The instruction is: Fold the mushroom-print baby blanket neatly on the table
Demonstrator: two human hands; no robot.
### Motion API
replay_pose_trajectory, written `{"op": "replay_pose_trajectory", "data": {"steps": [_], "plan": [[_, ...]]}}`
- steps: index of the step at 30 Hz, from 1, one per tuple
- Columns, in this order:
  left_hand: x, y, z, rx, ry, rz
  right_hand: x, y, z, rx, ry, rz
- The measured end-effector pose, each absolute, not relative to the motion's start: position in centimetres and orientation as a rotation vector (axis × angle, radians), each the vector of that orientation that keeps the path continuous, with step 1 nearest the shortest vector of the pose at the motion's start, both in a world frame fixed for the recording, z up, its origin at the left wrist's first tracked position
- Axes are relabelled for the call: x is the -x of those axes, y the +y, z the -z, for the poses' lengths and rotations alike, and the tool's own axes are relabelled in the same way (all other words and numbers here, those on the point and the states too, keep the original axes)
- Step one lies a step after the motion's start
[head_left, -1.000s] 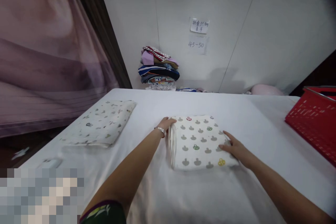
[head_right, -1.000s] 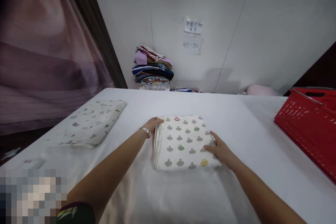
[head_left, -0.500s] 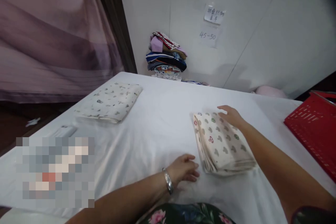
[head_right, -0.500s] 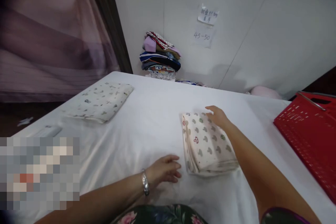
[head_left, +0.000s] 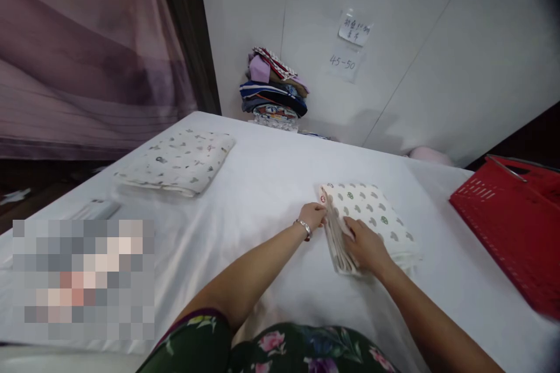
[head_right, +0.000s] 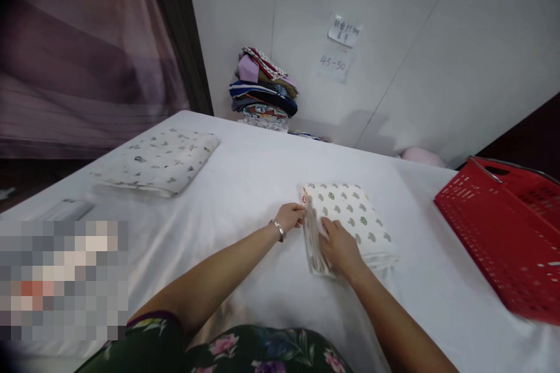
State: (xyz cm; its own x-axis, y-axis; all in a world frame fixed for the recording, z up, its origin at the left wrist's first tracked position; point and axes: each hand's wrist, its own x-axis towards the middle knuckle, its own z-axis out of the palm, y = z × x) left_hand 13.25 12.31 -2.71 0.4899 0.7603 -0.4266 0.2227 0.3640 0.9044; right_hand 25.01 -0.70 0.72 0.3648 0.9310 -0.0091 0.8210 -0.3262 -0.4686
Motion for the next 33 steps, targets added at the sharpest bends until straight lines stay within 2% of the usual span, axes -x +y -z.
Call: {"op": "replay_pose_trajectory", "data": {"steps": [5, 8, 16, 24, 28, 31, 33], "plan": [[-14.2, 12.8, 2.3, -1.246, 1.085, -0.418, -26.6, 0.5, -1.2, 1.848, -0.878, -0.866], [-14.8, 13.5, 2.4, -1.309, 1.118, -0.434, -26.8, 0.9, -1.4, 1.717, -0.749, -1.045], [-16.1, 15.8, 2.8, -1.501, 1.213, -0.448, -26.2, 0.3, -0.3, 1.773, -0.854, -1.035], [-17.1, 16.3, 3.2, -1.58, 1.253, -0.481, -27.3, 0.7, -3.3, 1.709, -0.635, -0.996], [-17.4, 15.8, 3.2, -1.623, 1.297, -0.497, -26.7, 0.6, -2.5, 1.749, -0.773, -0.987], [-17.5, 15.7, 3.0, -1.634, 1.338, -0.479, -26.5, 0.1, -1.7, 1.818, -1.031, -1.13], [-17.7, 15.9, 2.8, -1.634, 1.338, -0.458, -27.5, 0.2, -1.5, 1.865, -1.141, -1.082]]}}
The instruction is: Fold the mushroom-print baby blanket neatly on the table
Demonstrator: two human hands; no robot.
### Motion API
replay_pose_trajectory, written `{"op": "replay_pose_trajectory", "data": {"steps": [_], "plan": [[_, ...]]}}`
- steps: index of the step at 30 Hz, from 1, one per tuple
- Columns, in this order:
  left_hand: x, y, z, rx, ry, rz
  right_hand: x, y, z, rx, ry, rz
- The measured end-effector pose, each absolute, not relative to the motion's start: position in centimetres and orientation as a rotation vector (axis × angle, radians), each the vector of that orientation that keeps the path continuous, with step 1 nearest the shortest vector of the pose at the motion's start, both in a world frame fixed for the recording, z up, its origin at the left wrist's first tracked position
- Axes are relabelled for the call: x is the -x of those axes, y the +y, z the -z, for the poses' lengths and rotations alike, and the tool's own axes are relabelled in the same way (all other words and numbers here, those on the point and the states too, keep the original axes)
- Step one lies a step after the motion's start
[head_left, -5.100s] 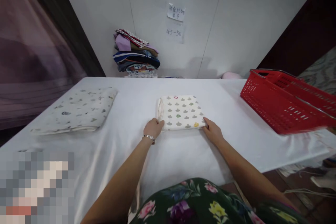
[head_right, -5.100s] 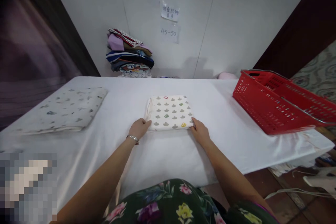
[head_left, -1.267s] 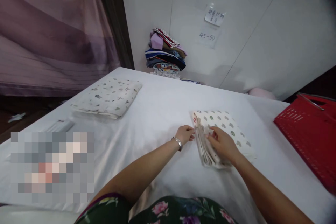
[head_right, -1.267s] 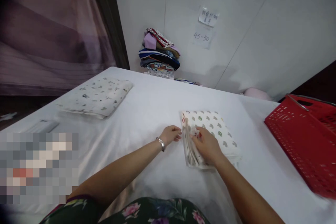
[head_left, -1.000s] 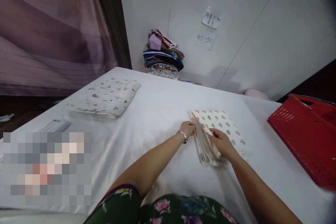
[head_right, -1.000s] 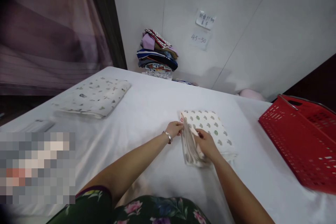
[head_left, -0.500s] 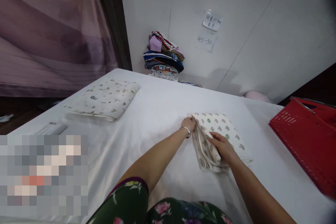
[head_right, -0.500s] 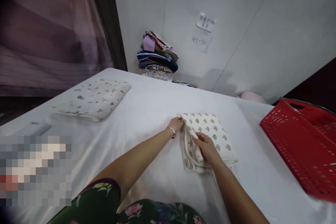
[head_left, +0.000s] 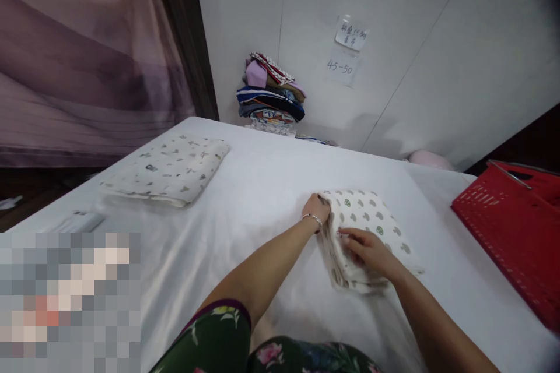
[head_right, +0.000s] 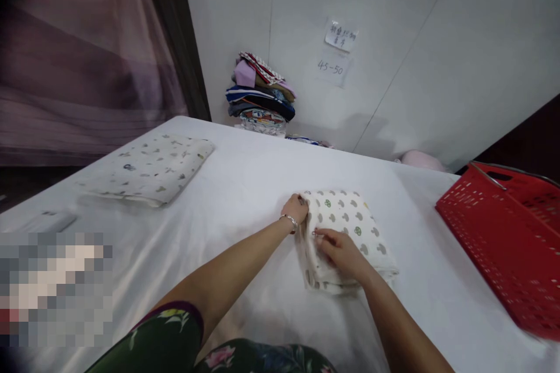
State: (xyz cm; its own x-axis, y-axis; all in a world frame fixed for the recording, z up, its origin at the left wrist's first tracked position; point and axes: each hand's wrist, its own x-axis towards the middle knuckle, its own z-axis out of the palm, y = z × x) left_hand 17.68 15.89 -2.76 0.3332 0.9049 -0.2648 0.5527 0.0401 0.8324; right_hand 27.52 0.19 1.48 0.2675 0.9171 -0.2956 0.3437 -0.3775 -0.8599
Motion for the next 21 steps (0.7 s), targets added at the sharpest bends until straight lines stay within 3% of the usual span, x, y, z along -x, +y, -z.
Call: {"op": "replay_pose_trajectory", "data": {"steps": [6, 11, 15, 21], "plan": [[-18.2, 16.3, 2.2, -1.655, 1.324, -0.493, -38.1, 2.9, -1.7, 2.06, -0.922, -0.33], [-18.5, 16.5, 2.5, -1.617, 1.313, -0.544, -44.4, 5.1, -0.9, 2.17, -0.729, -0.49], [-19.1, 17.0, 2.6, -1.58, 1.312, -0.536, -44.7, 6.2, -0.2, 2.166, -0.7, -0.712], [-18.8, 17.8, 2.5, -1.582, 1.183, -0.53, -44.0, 6.9, 0.0, 2.186, -0.731, -0.793]]}}
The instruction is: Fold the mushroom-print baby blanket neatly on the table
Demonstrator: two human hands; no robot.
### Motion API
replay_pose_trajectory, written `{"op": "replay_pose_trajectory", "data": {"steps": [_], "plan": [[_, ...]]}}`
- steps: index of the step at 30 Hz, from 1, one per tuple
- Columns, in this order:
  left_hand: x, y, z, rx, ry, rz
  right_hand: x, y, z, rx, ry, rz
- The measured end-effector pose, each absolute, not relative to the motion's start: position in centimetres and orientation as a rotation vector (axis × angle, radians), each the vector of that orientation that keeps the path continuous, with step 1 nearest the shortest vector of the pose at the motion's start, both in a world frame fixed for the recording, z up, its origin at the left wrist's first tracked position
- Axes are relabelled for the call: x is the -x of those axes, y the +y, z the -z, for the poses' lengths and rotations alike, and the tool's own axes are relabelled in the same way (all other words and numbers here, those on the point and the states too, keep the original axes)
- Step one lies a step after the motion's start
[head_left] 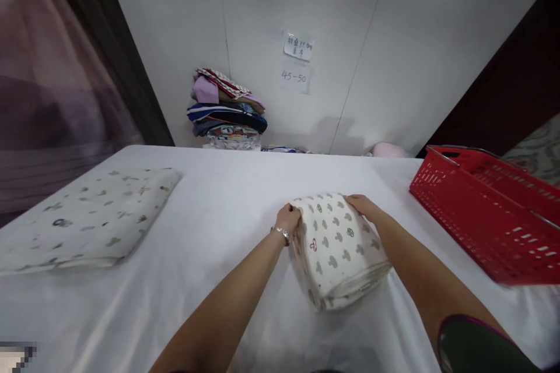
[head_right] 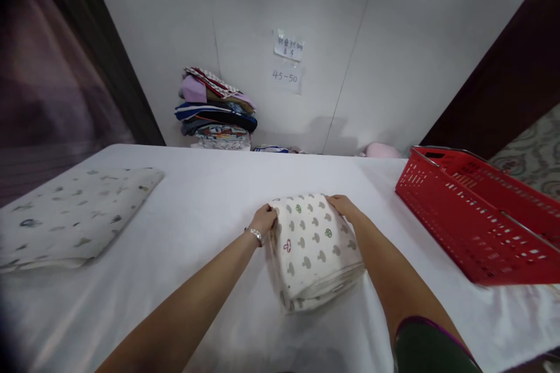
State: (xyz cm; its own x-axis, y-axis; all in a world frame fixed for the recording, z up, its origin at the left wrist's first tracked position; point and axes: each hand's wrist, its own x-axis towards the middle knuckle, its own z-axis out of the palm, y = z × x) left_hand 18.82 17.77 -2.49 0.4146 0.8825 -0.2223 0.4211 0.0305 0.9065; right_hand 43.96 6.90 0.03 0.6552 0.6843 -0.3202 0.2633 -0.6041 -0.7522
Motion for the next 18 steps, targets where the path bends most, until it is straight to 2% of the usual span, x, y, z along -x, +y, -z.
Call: {"op": "replay_pose_trajectory", "data": {"steps": [10, 18], "plan": [[-17.6, 18.2, 1.6, -1.628, 1.154, -0.458, -44.0, 9.0, 0.4, 2.292, -0.784, -0.723], [-16.9, 20.5, 1.7, -1.529, 1.123, -0.336, -43.0, 10.7, 1.3, 2.388, -0.915, -0.464]]}}
